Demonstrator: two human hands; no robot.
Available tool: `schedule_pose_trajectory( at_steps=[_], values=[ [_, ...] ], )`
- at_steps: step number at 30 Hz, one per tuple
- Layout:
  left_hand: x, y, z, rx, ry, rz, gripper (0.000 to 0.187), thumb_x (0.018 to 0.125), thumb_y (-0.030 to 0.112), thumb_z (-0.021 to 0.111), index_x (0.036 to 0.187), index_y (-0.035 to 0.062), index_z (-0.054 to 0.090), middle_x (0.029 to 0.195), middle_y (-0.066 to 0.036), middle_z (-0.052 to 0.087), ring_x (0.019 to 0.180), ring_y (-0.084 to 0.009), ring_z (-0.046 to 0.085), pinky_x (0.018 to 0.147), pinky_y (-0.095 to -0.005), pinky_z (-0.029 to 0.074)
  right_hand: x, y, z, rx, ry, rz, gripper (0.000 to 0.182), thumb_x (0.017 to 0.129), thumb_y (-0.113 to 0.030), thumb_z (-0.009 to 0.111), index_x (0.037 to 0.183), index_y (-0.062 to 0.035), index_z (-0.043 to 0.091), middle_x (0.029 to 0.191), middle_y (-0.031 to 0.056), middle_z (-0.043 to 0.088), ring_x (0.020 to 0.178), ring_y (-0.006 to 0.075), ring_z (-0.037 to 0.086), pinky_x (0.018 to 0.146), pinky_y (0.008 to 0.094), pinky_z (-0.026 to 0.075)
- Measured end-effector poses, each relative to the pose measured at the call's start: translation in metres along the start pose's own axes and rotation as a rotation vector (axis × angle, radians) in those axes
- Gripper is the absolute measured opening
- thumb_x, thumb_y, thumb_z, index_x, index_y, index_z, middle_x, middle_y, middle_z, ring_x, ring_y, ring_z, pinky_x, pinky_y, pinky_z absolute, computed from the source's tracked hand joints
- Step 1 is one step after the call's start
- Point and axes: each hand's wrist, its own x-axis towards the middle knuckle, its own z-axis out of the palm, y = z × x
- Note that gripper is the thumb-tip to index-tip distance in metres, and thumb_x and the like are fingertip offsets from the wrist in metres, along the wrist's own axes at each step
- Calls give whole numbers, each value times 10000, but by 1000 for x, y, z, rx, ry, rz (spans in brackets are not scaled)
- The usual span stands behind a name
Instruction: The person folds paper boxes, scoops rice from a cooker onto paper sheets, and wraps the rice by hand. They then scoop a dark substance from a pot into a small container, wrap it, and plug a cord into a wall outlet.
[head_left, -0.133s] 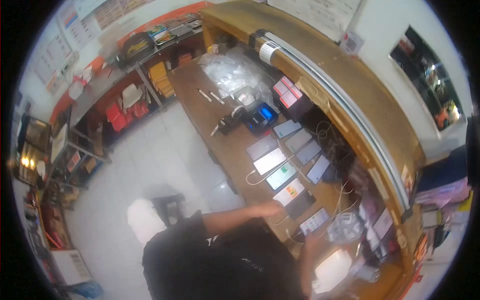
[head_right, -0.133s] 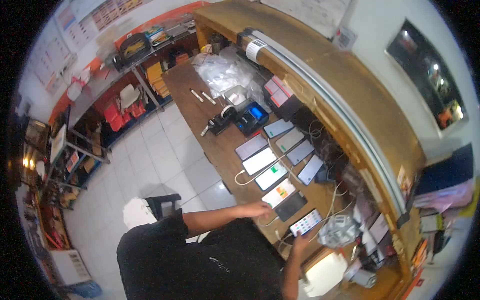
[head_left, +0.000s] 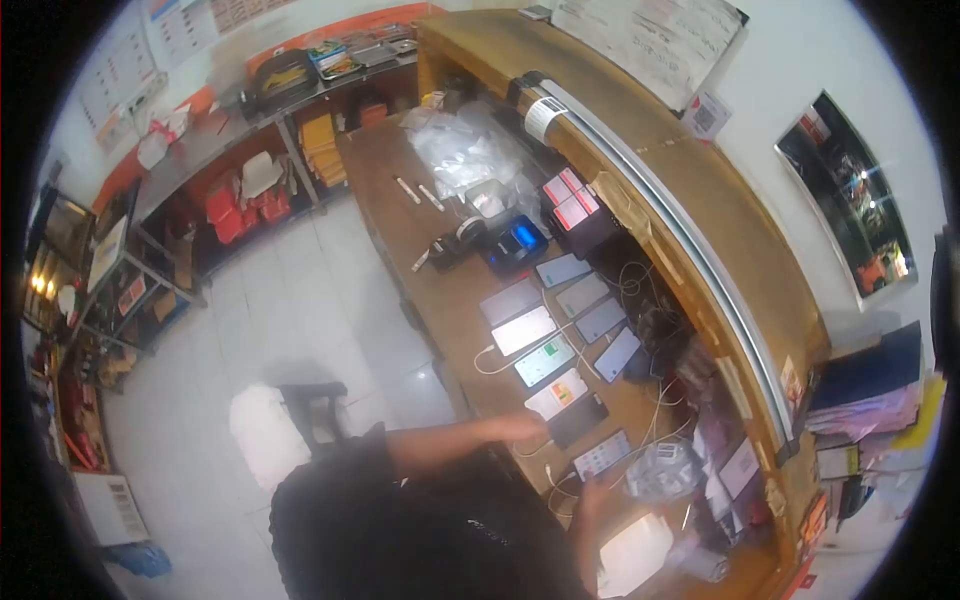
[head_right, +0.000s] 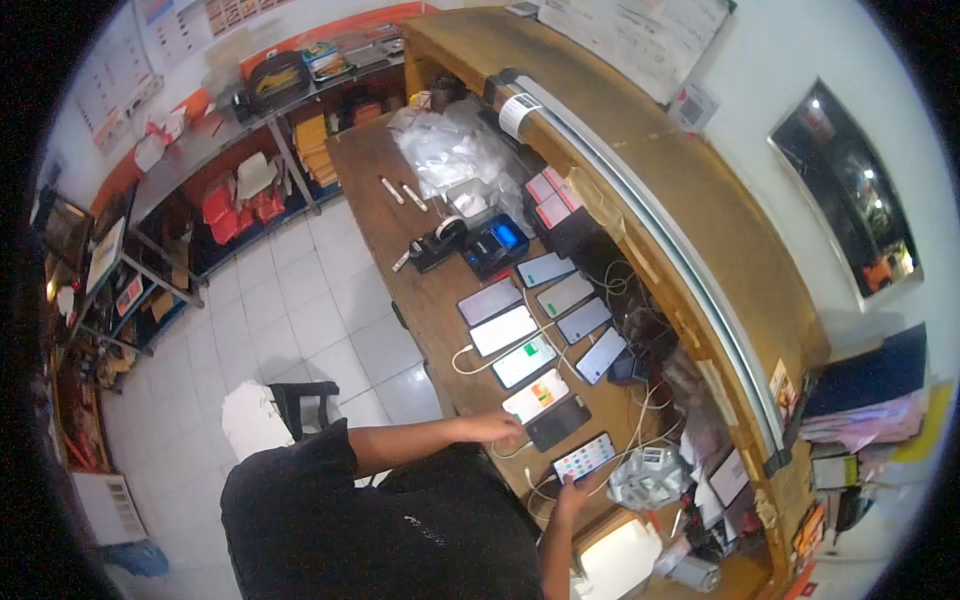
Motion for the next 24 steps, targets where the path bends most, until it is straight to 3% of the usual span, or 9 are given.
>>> schedule_pose_trajectory(
  at_steps=[2,5,8,11,15,16,20,23,24],
  values=[
    [-15,5,4,-28,12,23,384,903,329,528,1067,3,647,936,-134,695,843,-243,657,742,-389,514,-2,-15,4,-25,-2,-13,704,797,132,538,1441,70,260,1443,232,398,1260,284,485,1061,364,366],
    [-26,-36,17,706,-197,0,415,880,370,537,1101,35,646,1004,-159,693,910,-321,663,782,-440,515,-14,2,2,-34,33,17,674,797,118,534,1418,94,273,1427,260,404,1271,304,479,1057,376,377],
    [-81,-18,30,849,-162,-363,508,856,489,563,1103,54,654,1089,-137,679,1019,-337,641,828,-487,502,-62,-95,19,-277,23,-27,604,815,84,543,1375,84,318,1385,273,435,1289,327,459,1059,395,376],
    [-125,-51,55,772,-181,-460,503,902,490,523,1070,37,664,1097,-190,661,1054,-365,617,883,-483,470,-68,-101,18,-322,49,-106,545,811,74,547,1329,52,377,1293,236,510,1214,323,514,1023,387,407],
    [-160,-145,70,585,-109,-441,495,939,473,487,1038,18,656,1053,-225,651,1027,-395,601,875,-488,444,-57,-61,15,-184,-65,-323,444,811,51,542,1247,8,465,1101,139,578,931,206,577,830,299,479],
    [-180,-145,68,552,-42,-394,470,938,465,508,992,15,637,925,-190,654,904,-347,610,807,-469,445,-69,-78,20,-196,-114,-316,377,833,44,533,1204,-12,493,993,105,615,816,147,576,720,258,479],
    [-251,-119,40,298,67,-352,402,934,438,552,901,41,606,765,-81,587,752,-188,523,713,-374,431,-78,-76,42,73,-483,100,295,878,15,531,1171,-20,516,884,82,663,677,119,568,622,244,473],
    [-297,-73,20,247,92,-447,412,954,398,488,951,9,625,928,-186,614,867,-347,601,798,-451,458,-95,-79,73,64,-642,249,274,883,-35,556,1156,-12,535,906,89,677,676,120,574,612,248,478],
    [-306,-85,12,219,146,-470,411,953,397,493,936,7,624,910,-179,609,849,-338,599,776,-441,463,-100,-81,85,15,-686,268,279,881,-53,568,1155,-11,537,908,88,679,692,124,584,619,249,480]
  ],
)
